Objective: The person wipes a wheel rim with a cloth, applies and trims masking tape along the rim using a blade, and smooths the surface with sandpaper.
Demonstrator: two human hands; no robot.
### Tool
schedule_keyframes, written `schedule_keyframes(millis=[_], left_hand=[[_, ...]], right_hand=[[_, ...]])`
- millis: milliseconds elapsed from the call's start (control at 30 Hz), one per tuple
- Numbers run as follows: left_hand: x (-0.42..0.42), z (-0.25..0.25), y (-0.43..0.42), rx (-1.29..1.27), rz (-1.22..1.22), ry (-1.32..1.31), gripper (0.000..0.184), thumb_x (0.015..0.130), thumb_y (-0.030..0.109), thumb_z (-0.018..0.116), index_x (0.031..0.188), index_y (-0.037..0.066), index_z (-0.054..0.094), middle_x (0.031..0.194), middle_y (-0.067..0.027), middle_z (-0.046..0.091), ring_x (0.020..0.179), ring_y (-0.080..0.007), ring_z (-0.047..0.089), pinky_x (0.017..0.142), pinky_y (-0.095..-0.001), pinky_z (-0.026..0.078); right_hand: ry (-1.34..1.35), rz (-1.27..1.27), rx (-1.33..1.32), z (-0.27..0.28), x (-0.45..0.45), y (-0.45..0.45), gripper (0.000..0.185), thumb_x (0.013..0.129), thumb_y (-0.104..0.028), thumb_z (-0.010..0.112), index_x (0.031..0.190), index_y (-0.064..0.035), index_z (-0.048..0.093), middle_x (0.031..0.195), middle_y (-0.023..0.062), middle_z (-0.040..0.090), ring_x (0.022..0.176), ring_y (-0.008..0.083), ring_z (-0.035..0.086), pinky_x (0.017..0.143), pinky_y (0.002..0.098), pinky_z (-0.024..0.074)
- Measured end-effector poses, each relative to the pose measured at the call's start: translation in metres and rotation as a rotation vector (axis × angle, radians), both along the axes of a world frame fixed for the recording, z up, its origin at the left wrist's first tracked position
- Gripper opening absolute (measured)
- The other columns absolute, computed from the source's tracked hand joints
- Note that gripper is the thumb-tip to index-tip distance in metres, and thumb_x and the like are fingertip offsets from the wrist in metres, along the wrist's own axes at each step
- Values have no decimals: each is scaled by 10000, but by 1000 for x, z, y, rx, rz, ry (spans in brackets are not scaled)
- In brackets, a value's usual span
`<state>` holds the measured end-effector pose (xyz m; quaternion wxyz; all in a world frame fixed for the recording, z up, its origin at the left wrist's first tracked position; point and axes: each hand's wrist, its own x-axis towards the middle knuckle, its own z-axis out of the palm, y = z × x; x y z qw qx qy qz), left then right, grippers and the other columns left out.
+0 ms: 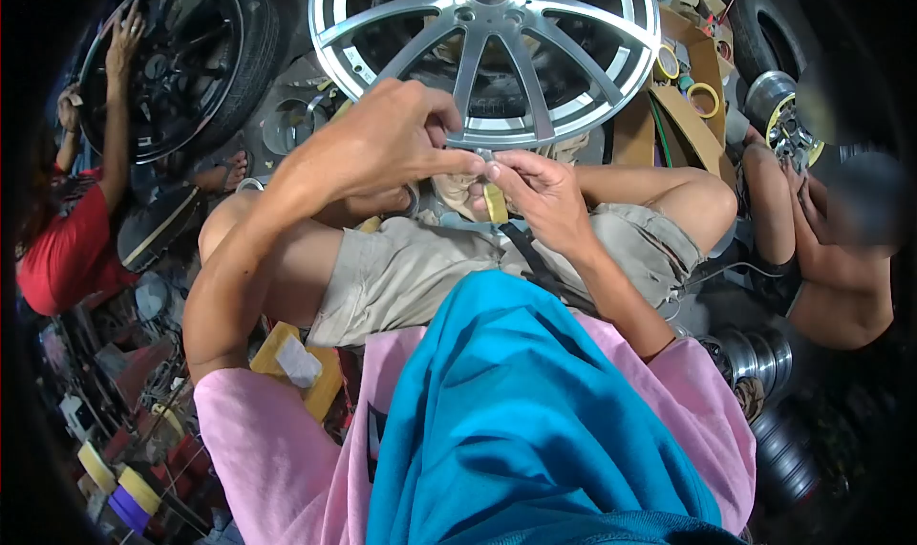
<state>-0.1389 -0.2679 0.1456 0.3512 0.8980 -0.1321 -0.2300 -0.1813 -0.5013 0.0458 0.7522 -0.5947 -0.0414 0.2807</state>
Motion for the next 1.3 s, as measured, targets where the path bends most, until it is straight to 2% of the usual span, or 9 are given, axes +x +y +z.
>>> schedule_keyframes(millis=[167, 367, 467, 567, 667, 700, 800, 1167, 1300], left_hand=[[4, -2, -7, -219, 7, 228, 226, 972, 176, 780, 960, -49, 764, 805, -22, 727, 751, -60, 606, 680, -269, 512], [13, 10, -17, -326, 35, 235, 194, 963, 149, 771, 911, -38, 770, 729, -64, 701, 695, -82, 589, 647, -294, 496], [25, 29, -20, -225, 59, 49, 228, 971, 176, 764, 883, -34, 762, 725, -88, 702, 667, -100, 577, 631, -320, 491], [30, 41, -26, -122, 99, -35, 308, 1011, 216, 748, 866, -55, 716, 701, -20, 645, 653, -55, 510, 588, -293, 438], [24, 37, -35, -127, -93, -120, 337, 1004, 225, 742, 851, -68, 672, 662, -124, 546, 604, -151, 456, 575, -351, 412], [22, 37, -37, -134, -153, -157, 305, 981, 218, 751, 862, -55, 686, 702, -169, 587, 600, -266, 534, 593, -397, 447], [13, 27, -35, -133, -238, -194, 262, 950, 223, 754, 890, -27, 701, 839, -210, 683, 776, -422, 664, 689, -494, 513], [-1, 37, 7, -60, -262, -272, 229, 951, 207, 726, 931, -15, 673, 920, -171, 650, 893, -386, 661, 745, -482, 542], [-2, 42, 19, -59, -333, -239, 238, 957, 220, 718, 922, -6, 651, 948, -163, 617, 919, -366, 644, 781, -466, 535]], right_hand=[[20, 43, 15, 11, 2, -7, 216, 1051, -134, 694, 1160, 49, 733, 999, 68, 758, 883, 131, 746, 763, 270, 603], [-191, 63, 13, 28, 8, -36, 171, 1051, -126, 687, 1083, 40, 709, 907, 23, 687, 797, 84, 681, 732, 255, 571], [16, -163, -218, 31, 26, -69, 219, 1049, -183, 697, 1142, 14, 715, 926, 45, 719, 723, 105, 702, 557, 250, 563], [-22, -556, -274, 16, 78, -115, 267, 1063, -304, 672, 1153, -58, 724, 853, 16, 700, 577, 68, 633, 434, 201, 431], [43, -777, -74, -6, 140, -150, 273, 1045, -270, 707, 1153, -20, 698, 911, 42, 698, 645, 73, 610, 529, 205, 463], [57, -750, -13, -20, 161, -161, 245, 1043, -246, 711, 1149, -27, 689, 934, 41, 699, 700, 85, 624, 583, 209, 488], [134, -768, 49, -34, 210, -165, 209, 1052, -215, 694, 1121, -19, 682, 932, 46, 694, 738, 94, 628, 614, 220, 497], [172, -554, -91, -24, 329, -164, 155, 1041, -152, 689, 1095, -9, 673, 891, 27, 666, 722, 77, 586, 607, 200, 464], [168, -423, -209, -3, 393, -147, 117, 1037, -130, 689, 1013, -25, 642, 784, -3, 636, 564, 64, 546, 493, 195, 456]])
